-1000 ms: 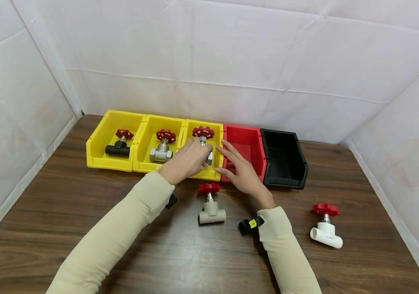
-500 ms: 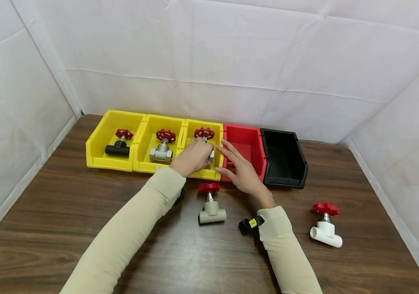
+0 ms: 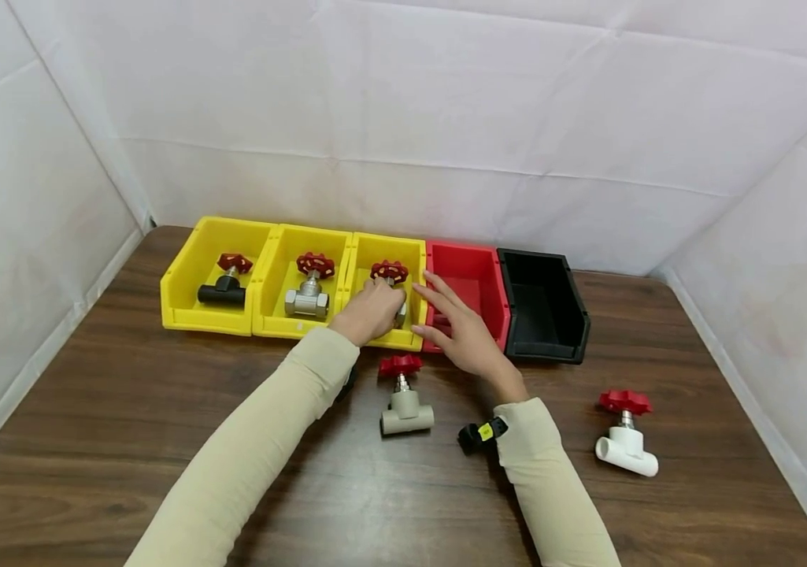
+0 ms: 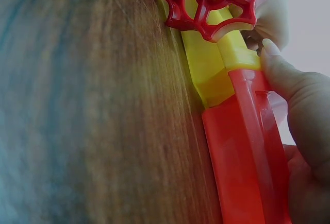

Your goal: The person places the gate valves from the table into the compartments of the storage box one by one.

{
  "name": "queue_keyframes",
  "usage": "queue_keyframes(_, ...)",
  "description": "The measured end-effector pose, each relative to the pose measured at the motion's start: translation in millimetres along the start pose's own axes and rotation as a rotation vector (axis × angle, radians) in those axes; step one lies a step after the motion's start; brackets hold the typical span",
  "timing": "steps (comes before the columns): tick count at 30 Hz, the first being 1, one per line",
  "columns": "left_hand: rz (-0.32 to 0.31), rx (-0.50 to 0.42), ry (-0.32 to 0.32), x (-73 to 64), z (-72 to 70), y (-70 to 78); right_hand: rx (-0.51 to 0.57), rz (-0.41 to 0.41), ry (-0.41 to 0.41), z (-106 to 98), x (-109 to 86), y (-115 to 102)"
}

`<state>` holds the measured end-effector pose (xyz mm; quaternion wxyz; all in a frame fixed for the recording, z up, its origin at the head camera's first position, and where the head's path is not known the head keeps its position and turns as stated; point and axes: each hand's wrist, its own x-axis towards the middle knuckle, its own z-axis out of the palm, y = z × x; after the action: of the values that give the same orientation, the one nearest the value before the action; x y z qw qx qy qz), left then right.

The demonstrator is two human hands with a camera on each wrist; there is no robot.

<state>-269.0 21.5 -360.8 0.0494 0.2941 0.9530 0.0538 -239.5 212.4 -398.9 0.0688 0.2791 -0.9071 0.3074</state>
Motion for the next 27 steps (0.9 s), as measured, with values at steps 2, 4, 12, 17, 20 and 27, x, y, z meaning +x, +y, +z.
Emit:
queue_keyframes(2, -0.004, -0.001, -0.009, -0.4, 1.6, -0.9, 0.005, -0.002, -0.006, 0.3, 0.4, -1.0)
queue_keyframes(4, 0.001, 0.009, -0.008, 0.0, 2.8, -2.2, 0.002, 0.000, -0.008, 0.5, 0.9, -1.9)
queue_keyframes(12, 0.003, 0.011, -0.003, 0.6, 1.8, -1.1, 0.003, 0.013, 0.001, 1.1, -0.2, -0.7)
queue_keyframes(17, -0.020, -0.013, -0.007, 1.3, 2.0, 0.9, -0.005, 0.016, 0.005, 0.3, -1.4, -0.8)
queue_keyframes(20, -0.034, -0.023, -0.011, 1.7, 2.4, 1.7, -0.009, 0.016, 0.006, 0.3, -1.5, -0.3)
queue_keyframes(27, -0.023, 0.078, 0.048, -6.0, -5.5, 4.0, -0.003, 0.016, 0.002, 1.2, -1.4, -0.8)
